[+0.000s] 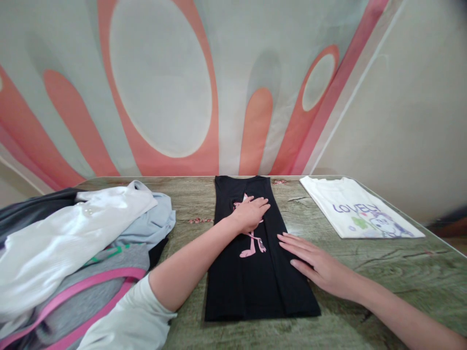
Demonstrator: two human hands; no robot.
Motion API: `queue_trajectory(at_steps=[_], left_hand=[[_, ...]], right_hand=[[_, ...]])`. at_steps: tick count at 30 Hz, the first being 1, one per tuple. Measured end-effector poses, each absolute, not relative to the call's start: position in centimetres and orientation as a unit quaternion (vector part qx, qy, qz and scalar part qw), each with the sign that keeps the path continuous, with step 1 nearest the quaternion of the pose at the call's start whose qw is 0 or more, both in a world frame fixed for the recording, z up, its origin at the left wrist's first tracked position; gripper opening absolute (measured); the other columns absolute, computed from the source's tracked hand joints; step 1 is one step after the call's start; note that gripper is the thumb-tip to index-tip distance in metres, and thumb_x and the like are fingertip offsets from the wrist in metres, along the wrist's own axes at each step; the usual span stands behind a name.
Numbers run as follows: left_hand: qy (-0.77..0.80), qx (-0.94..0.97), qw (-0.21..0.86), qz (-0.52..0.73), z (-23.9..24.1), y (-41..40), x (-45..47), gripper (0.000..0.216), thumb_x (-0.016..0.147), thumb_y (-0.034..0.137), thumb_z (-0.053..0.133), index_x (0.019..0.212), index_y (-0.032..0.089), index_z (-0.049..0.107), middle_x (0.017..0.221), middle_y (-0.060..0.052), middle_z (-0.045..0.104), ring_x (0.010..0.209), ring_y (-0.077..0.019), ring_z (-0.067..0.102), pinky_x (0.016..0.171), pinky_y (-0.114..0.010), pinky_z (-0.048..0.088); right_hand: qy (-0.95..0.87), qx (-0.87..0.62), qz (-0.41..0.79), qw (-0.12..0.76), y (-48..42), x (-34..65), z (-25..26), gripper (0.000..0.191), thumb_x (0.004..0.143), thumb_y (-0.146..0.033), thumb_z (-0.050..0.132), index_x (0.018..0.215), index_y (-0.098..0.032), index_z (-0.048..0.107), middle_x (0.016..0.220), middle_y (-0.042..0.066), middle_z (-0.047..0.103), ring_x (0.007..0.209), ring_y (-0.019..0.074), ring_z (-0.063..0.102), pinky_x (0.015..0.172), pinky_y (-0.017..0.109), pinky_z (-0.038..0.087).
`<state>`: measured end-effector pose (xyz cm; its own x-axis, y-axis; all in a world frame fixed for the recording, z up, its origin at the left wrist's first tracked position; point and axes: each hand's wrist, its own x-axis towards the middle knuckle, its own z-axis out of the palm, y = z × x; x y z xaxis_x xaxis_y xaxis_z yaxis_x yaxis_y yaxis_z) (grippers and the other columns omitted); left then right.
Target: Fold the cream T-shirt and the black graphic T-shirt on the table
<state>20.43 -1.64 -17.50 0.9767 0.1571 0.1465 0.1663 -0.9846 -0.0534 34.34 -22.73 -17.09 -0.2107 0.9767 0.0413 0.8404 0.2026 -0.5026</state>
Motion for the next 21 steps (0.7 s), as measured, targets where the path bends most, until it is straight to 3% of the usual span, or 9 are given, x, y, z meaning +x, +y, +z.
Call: queue_trajectory(at_steps=[6,10,13,15,18,21], left_hand=[[-0.086,-0.994,-0.042,-0.059,-18.1,-3.3,20.0,0.056,0.090,0.050,0.021,0.133,0.014,0.031,0.141,-0.011,0.028,0.130,-0.0230,0.021,0.102,-0.041,0.018],[-0.092,-0.993,-0.064,-0.038,-18.1,-3.1,19.8,0.058,0.090,0.051,0.020,0.135,0.014,0.026,0.143,-0.011,0.023,0.131,-0.0236,0.017,0.102,-0.043,0.016],[-0.090,-0.993,-0.062,-0.036,-18.0,-3.1,19.9,0.058,0.090,0.050,0.021,0.135,0.013,0.027,0.143,-0.011,0.022,0.131,-0.0240,0.018,0.102,-0.043,0.017],[-0.090,-0.994,-0.052,-0.042,-17.9,-3.3,19.9,0.058,0.090,0.049,0.023,0.134,0.012,0.029,0.142,-0.012,0.024,0.130,-0.0238,0.020,0.102,-0.042,0.018],[-0.085,-0.995,-0.029,-0.051,-17.2,-3.7,19.8,0.052,0.091,0.045,0.026,0.130,0.013,0.035,0.139,-0.012,0.031,0.129,-0.0221,0.024,0.102,-0.040,0.018],[-0.085,-0.994,-0.004,-0.061,-15.9,-4.0,18.8,0.045,0.092,0.038,0.028,0.128,0.015,0.038,0.139,-0.010,0.033,0.129,-0.0206,0.023,0.103,-0.040,0.015]], right_hand=[[-0.773,-0.587,0.167,0.174,-22.8,34.6,-16.9,0.042,0.089,-0.031,0.039,0.131,-0.026,0.038,0.139,0.002,0.033,0.129,0.0194,0.026,0.107,0.043,0.023],[-0.823,-0.502,0.224,0.144,-23.3,34.5,-14.4,0.039,0.086,-0.015,0.040,0.120,-0.030,0.052,0.131,0.001,0.046,0.124,0.0193,0.035,0.107,0.049,0.019],[-0.834,-0.427,0.320,0.139,-23.9,34.3,-12.8,0.038,0.080,-0.007,0.044,0.102,-0.030,0.064,0.115,-0.001,0.060,0.118,0.0188,0.044,0.104,0.049,0.025],[-0.815,-0.408,0.371,0.179,-24.1,34.3,-12.7,0.033,0.077,-0.004,0.045,0.087,-0.026,0.069,0.094,-0.001,0.069,0.106,0.0176,0.055,0.100,0.045,0.033],[-0.778,-0.421,0.378,0.273,-24.0,34.5,-13.8,0.028,0.079,-0.006,0.045,0.070,-0.021,0.067,0.068,0.000,0.069,0.084,0.0152,0.063,0.089,0.038,0.044],[-0.756,-0.478,0.293,0.338,-23.7,34.8,-15.3,0.025,0.083,-0.012,0.043,0.078,-0.020,0.067,0.078,0.004,0.068,0.089,0.0168,0.061,0.084,0.036,0.047]])
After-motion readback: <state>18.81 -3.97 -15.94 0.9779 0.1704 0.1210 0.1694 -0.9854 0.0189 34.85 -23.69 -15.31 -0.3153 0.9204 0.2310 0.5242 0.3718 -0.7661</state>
